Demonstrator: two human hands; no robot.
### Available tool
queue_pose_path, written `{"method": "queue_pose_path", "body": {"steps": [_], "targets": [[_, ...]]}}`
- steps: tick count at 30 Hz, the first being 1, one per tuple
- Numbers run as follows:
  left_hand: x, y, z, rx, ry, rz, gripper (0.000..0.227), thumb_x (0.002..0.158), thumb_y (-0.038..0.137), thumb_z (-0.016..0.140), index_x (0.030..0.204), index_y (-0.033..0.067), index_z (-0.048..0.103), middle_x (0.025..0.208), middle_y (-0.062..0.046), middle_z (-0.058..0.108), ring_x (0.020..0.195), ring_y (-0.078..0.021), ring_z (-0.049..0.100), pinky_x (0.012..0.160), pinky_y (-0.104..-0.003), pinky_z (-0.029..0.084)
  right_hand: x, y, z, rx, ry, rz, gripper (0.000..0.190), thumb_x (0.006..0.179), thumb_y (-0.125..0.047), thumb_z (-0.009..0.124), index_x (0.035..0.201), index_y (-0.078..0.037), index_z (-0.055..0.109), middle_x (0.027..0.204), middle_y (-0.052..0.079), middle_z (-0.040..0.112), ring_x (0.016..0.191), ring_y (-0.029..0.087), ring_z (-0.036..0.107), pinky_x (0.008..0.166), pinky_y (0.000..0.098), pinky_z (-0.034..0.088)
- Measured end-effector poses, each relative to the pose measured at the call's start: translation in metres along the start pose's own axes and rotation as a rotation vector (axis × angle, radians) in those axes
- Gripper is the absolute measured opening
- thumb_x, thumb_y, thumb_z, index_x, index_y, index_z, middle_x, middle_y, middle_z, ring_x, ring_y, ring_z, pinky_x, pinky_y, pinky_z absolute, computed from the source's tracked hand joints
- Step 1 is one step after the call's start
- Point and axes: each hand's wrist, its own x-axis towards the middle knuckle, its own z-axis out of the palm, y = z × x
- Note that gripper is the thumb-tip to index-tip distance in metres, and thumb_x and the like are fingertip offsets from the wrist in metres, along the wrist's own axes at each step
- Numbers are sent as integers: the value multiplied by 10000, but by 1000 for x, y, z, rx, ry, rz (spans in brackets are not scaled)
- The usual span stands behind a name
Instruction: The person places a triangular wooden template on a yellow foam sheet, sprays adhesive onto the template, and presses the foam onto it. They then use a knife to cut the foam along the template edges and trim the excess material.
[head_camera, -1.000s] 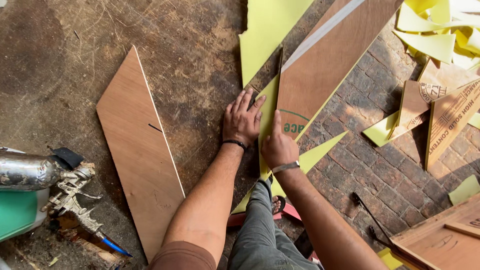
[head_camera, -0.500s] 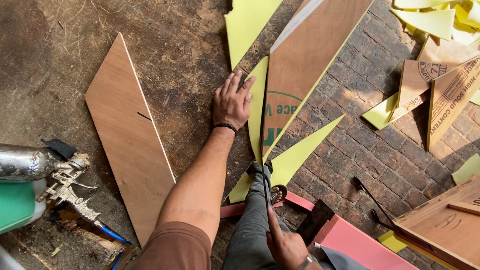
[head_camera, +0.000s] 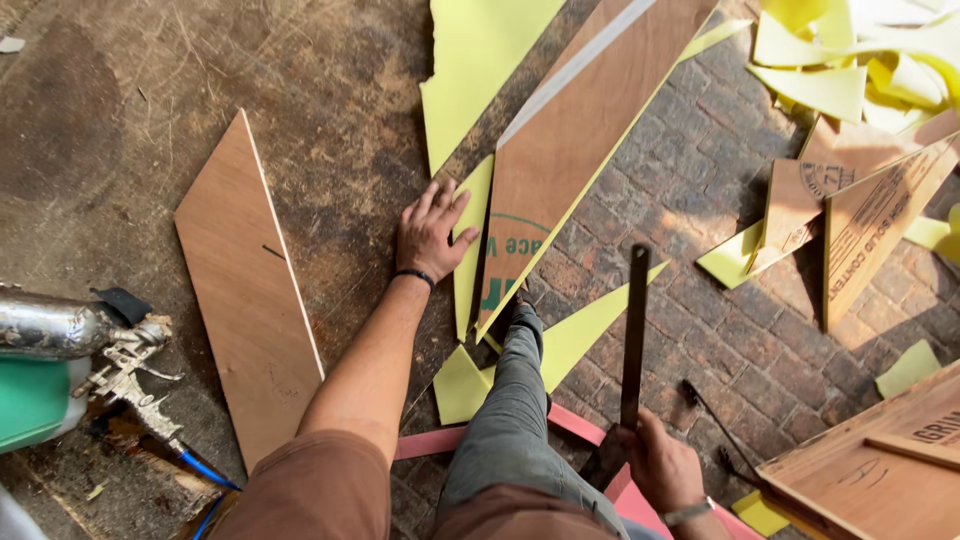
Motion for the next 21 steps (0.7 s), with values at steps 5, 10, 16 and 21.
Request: {"method": "queue_pose_path", "body": {"steps": [5,10,16,21], "targets": [[-3,38,4,-217,150,-218,225,858,126,760,1073,192,764,1274,-100,657,1266,-327,566,1085,-485,440,115,-16,-60,124,2,-110,343,909,-261,684,1207,-143,562,782,47,786,638,269,753,508,409,571],[-18,59,-4,-505,257,-578,138,816,6,653,867,123,706,998,-68,671,909,-286,685,775,-385,557,236,-32,-113,7,-86,-314,309,920,-238,690,1175,-121,559,912,52,798,602,230,746,483,366,573],[-45,9,3,-629,605,-703,88,803,-16,583,800,61,627,836,-75,646,829,-230,643,778,-321,514,348,-74,-141,79,-215,-335,273,944,-226,702,1170,-120,593,812,37,797,604,179,750,509,341,558],[-108,4,4,-824,679,-834,107,787,21,557,804,50,658,830,-43,681,855,-148,627,833,-268,491,390,-104,-126,182,-433,-517,322,933,-190,700,1231,-121,598,804,51,780,634,173,759,554,329,593]]}}
